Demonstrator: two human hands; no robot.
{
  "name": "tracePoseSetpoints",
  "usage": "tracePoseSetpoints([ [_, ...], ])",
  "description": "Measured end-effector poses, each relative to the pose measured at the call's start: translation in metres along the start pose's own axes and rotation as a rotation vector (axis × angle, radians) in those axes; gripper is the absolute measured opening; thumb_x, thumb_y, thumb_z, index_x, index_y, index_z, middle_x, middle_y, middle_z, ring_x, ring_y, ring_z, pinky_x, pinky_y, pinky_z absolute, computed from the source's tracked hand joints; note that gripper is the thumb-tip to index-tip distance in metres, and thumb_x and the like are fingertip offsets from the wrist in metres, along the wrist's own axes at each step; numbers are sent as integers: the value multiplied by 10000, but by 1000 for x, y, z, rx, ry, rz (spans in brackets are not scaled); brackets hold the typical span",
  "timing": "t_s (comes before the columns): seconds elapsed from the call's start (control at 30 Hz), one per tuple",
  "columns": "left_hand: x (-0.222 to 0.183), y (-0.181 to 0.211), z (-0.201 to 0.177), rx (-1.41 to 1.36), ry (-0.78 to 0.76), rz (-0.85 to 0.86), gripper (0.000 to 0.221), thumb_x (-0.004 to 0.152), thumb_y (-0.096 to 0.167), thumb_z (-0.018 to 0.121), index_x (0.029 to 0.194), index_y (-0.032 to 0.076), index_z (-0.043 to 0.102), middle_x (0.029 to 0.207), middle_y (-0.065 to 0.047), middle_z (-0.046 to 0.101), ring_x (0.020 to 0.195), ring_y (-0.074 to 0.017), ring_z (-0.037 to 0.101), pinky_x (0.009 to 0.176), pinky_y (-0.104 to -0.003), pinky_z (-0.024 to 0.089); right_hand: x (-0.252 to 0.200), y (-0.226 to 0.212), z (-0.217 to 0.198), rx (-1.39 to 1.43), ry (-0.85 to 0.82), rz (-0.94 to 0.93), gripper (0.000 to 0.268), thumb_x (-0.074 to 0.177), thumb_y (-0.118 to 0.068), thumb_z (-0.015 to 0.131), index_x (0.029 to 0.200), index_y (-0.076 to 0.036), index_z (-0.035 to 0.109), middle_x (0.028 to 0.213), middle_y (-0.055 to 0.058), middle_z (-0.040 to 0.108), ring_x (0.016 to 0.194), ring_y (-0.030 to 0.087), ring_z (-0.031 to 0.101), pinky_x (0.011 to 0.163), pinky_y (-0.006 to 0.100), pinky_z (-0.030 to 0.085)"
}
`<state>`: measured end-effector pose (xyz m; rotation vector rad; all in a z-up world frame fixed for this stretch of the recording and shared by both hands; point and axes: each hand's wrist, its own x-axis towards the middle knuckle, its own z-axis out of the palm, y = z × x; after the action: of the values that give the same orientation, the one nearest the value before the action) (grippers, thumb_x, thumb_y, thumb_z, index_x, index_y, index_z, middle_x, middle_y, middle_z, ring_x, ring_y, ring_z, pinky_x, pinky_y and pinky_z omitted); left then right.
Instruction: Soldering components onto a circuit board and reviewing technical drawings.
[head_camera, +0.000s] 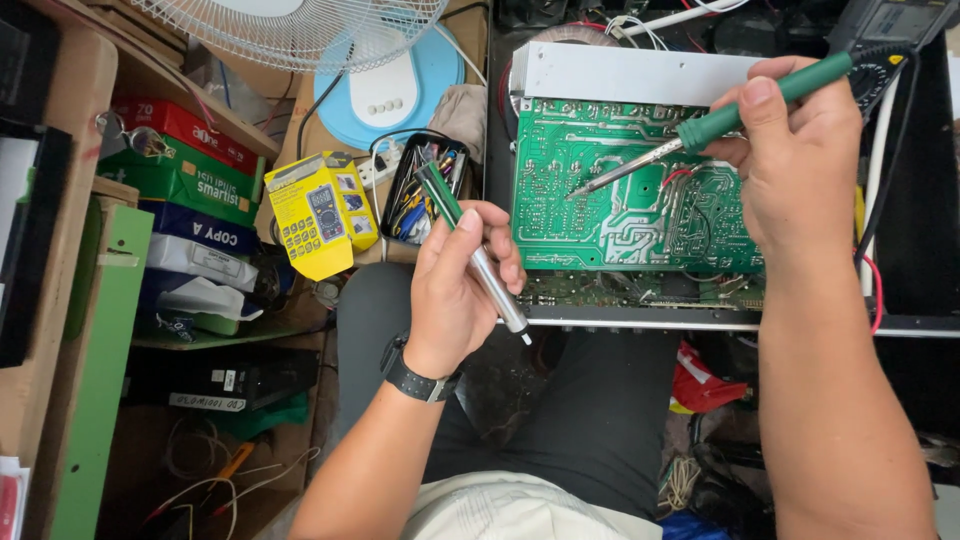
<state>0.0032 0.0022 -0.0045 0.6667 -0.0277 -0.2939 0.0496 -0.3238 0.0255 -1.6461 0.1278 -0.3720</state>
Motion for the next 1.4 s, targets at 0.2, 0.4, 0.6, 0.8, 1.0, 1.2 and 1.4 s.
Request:
tracePoseSetpoints([
  [0.2,0,1,1,7,-1,3,259,1218,276,616,1240,30,692,932,-70,651,749,-195,642,656,-358,542,0,-3,-1,22,-51,15,375,1271,-401,696,1450,-119,526,1236,78,735,1088,205,797,931,314,751],
  [0.4,0,1,0,-9,3,-3,264,1217,277,619,1247,24,690,926,-71,659,757,-189,650,660,-346,548,-8,-5,-16,262,121,86,477,1134,-470,854,1382,-166,583,1187,48,773,983,177,816,816,301,744],
  [0.6,0,0,-2,-13,-11,-12,252,1219,272,620,1246,32,693,936,-64,658,756,-188,657,654,-348,542,-50,-15,-47,127,149,11,339,1271,-451,764,1398,-177,610,1170,14,757,1009,149,819,852,264,753],
  [0.8,-2,-2,-18,-142,-59,-72,253,1179,224,672,1310,7,670,937,-53,598,744,-167,581,649,-299,450,-95,12,-160,299,496,-10,410,1181,-556,794,1480,-296,689,1266,-13,754,1120,123,807,862,276,732],
  [1.0,2,5,-22,-30,-177,28,644,997,74,737,1603,-68,571,1149,-75,515,1018,-216,561,777,-321,499,-119,-45,-224,78,1099,-287,221,1123,-337,735,1154,-133,813,1079,75,822,1086,243,968,758,233,630],
  [1.2,7,8,-21,218,-94,36,754,1129,95,659,1828,18,388,1225,-24,512,1033,-170,576,839,-306,508,-79,-11,-249,-780,849,-480,226,1157,61,857,1299,-54,723,1150,166,764,920,268,837,749,371,726],
  [1.4,9,10,-23,289,-80,39,543,1147,122,670,1666,-12,581,1182,-38,612,1020,-201,620,879,-306,529,-51,25,-240,-759,821,-243,187,1108,-234,839,1248,-140,759,1068,40,806,931,223,771,831,394,610],
])
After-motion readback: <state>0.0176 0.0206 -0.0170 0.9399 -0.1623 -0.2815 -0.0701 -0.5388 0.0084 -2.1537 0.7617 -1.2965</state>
